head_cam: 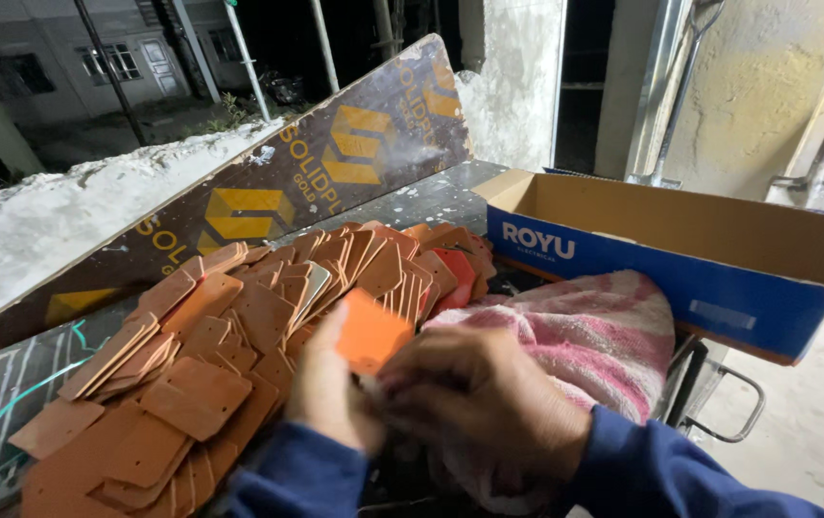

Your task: The person cleans a pile of leather patches by hand using a cloth.

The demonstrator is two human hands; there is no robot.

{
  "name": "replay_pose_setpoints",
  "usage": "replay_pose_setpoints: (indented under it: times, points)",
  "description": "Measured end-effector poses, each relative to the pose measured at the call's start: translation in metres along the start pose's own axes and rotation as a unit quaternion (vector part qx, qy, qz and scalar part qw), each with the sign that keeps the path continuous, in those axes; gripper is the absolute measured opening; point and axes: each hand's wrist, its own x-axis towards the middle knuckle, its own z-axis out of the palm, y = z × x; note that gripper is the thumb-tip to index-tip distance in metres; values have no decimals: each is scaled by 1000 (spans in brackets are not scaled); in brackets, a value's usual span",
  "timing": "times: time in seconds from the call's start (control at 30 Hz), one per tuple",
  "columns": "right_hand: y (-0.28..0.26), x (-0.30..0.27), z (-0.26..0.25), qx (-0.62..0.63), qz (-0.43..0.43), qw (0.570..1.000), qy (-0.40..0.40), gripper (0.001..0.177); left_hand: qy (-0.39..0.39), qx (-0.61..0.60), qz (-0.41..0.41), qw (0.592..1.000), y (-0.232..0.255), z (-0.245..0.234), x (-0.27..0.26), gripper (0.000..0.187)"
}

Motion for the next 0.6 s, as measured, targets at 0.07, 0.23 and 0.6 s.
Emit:
replay_pose_setpoints:
  times: [0.07,0.23,0.6]
  points:
    - [9,5,-5,62,86,993,57,12,78,-20,37,996,8,3,-13,37]
    - [29,25,-15,121,178,945,247,16,-35,28,33,998,4,10,-30,49]
    - [3,0,27,-99,-16,994,53,21,53,5,24,998,-17,-4,-14,52]
